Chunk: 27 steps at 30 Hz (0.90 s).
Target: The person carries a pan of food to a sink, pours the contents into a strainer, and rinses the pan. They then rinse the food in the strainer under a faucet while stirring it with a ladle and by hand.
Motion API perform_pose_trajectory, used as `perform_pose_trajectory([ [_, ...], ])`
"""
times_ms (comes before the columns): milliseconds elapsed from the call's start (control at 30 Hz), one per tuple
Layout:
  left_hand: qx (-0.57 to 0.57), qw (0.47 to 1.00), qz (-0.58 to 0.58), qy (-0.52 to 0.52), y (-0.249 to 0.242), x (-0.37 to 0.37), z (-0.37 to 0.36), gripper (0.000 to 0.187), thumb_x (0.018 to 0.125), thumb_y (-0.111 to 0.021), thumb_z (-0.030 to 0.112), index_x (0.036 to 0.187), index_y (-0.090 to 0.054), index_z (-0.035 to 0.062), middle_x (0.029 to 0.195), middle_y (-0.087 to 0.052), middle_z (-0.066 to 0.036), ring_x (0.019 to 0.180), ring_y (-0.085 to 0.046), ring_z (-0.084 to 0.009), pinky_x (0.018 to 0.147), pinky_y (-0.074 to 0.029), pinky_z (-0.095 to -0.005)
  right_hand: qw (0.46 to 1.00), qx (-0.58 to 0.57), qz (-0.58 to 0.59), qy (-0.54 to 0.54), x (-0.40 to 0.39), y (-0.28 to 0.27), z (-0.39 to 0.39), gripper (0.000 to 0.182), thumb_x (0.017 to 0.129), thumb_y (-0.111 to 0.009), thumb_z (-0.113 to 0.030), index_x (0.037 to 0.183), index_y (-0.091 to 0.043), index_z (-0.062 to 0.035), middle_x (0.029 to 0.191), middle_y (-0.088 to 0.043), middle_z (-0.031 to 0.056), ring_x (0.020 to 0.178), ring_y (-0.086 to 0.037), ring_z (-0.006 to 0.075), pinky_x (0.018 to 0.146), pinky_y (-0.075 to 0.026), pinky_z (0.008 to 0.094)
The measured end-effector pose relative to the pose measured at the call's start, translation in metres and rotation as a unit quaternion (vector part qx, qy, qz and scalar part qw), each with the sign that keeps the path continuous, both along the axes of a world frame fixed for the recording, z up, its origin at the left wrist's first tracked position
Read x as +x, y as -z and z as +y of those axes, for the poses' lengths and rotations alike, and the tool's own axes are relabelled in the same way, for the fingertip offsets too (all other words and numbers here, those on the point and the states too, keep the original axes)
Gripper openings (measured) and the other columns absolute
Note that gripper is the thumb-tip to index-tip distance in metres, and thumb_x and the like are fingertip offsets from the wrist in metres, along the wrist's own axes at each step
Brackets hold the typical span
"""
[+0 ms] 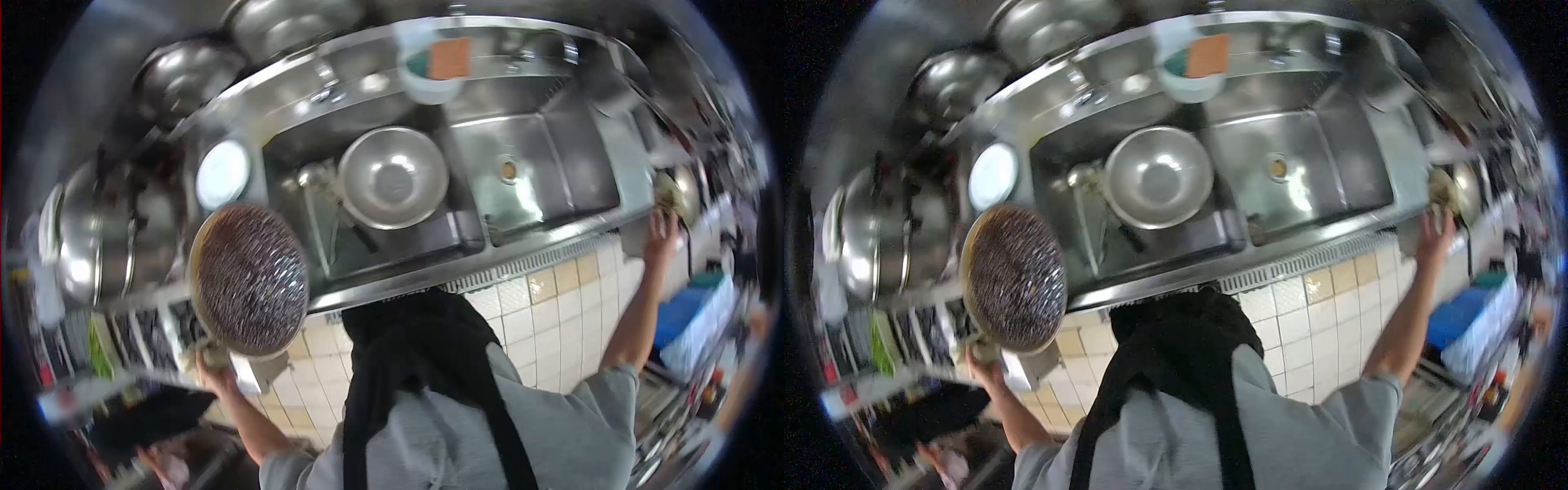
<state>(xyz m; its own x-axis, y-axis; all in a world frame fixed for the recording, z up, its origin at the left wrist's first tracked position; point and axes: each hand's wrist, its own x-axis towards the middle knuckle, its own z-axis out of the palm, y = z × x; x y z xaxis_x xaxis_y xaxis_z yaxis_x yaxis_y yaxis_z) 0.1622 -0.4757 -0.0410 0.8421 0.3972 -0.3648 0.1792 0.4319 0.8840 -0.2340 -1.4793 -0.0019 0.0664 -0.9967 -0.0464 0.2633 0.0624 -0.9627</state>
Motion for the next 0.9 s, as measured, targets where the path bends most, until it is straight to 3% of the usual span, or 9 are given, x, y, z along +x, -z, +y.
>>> perform_pose_trajectory([
  [33,-0.042,0.999,-0.021,0.009,0.002,0.001,-0.002,0.047,0.089,-0.064,0.028,0.127,-0.054,0.0023,0.121,-0.060,-0.013,0.112,-0.058,-0.0272,0.098,-0.048,-0.0420,0.998,-0.005,0.017,0.060,0.004,0.001,0.006,0.050,0.099,-0.052,-0.031,0.140,-0.042,-0.0049,0.134,-0.050,0.0170,0.129,-0.047,0.0318,0.104,-0.047,0.0466],
  [200,-0.033,0.999,-0.036,-0.002,-0.005,-0.004,-0.019,0.046,0.091,-0.064,0.027,0.129,-0.051,0.0046,0.128,-0.056,-0.012,0.118,-0.054,-0.0282,0.105,-0.042,-0.0433,0.970,0.013,0.089,-0.224,0.088,0.060,0.111,0.044,0.096,-0.058,-0.024,0.135,-0.048,-0.0057,0.130,-0.052,0.0141,0.122,-0.051,0.0269,0.099,-0.049,0.0446],
  [267,-0.031,0.998,-0.042,-0.021,-0.002,-0.004,-0.016,0.044,0.092,-0.063,0.026,0.130,-0.050,0.0069,0.126,-0.056,-0.012,0.117,-0.054,-0.0270,0.103,-0.044,-0.0433,0.842,-0.189,0.354,-0.360,0.162,0.061,0.196,0.041,0.095,-0.061,-0.020,0.132,-0.052,-0.0033,0.117,-0.062,0.0093,0.108,-0.060,0.0225,0.093,-0.051,0.0388],
  [300,-0.015,0.999,-0.044,-0.029,-0.001,-0.006,-0.015,0.044,0.092,-0.063,0.026,0.130,-0.050,0.0078,0.126,-0.057,-0.012,0.117,-0.054,-0.0265,0.103,-0.044,-0.0434,0.880,0.024,0.246,-0.404,0.197,0.065,0.227,0.038,0.094,-0.063,-0.016,0.129,-0.056,-0.0035,0.114,-0.063,0.0088,0.104,-0.062,0.0211,0.087,-0.054,0.0348],
  [367,-0.022,0.999,-0.045,-0.015,-0.006,-0.010,-0.019,0.044,0.092,-0.063,0.025,0.130,-0.050,0.0084,0.126,-0.057,-0.012,0.117,-0.055,-0.0262,0.103,-0.044,-0.0436,0.747,-0.090,0.356,-0.554,0.253,0.070,0.272,0.044,0.093,-0.064,-0.019,0.132,-0.052,-0.0011,0.115,-0.065,0.0127,0.105,-0.064,0.0205,0.088,-0.053,0.0332],
  [567,-0.043,0.998,-0.037,-0.032,-0.013,-0.010,-0.030,0.045,0.092,-0.065,0.024,0.131,-0.050,0.0095,0.126,-0.058,-0.011,0.116,-0.056,-0.0257,0.097,-0.047,-0.0422,0.747,-0.133,0.423,-0.496,0.343,0.163,0.315,0.062,0.089,-0.069,-0.031,0.136,-0.046,0.0024,0.125,-0.061,0.0215,0.110,-0.064,0.0271,0.092,-0.051,0.0365],
  [667,-0.041,0.998,-0.014,-0.051,-0.020,-0.012,-0.037,0.048,0.090,-0.067,0.024,0.132,-0.050,0.0080,0.126,-0.058,-0.010,0.115,-0.056,-0.0257,0.097,-0.047,-0.0406,0.713,-0.096,0.556,-0.416,0.351,0.217,0.303,0.089,0.081,-0.070,-0.049,0.142,-0.035,0.0062,0.133,-0.053,0.0276,0.116,-0.058,0.0410,0.102,-0.044,0.0418],
  [833,-0.053,0.998,-0.021,-0.041,-0.018,-0.014,-0.031,0.046,0.090,-0.067,0.024,0.130,-0.052,0.0075,0.125,-0.059,-0.010,0.115,-0.057,-0.0261,0.100,-0.045,-0.0409,0.686,-0.036,0.640,-0.345,0.354,0.252,0.299,0.090,0.080,-0.075,-0.041,0.145,-0.032,0.0045,0.140,-0.046,0.0261,0.121,-0.056,0.0331,0.100,-0.047,0.0409],
  [900,-0.039,0.999,-0.026,-0.024,-0.018,-0.014,-0.030,0.045,0.091,-0.065,0.026,0.130,-0.052,0.0078,0.125,-0.060,-0.010,0.115,-0.057,-0.0261,0.102,-0.045,-0.0411,0.760,0.186,0.518,-0.347,0.361,0.261,0.300,0.082,0.082,-0.076,-0.035,0.144,-0.036,-0.0002,0.127,-0.054,0.0229,0.110,-0.060,0.0325,0.086,-0.055,0.0450],
])
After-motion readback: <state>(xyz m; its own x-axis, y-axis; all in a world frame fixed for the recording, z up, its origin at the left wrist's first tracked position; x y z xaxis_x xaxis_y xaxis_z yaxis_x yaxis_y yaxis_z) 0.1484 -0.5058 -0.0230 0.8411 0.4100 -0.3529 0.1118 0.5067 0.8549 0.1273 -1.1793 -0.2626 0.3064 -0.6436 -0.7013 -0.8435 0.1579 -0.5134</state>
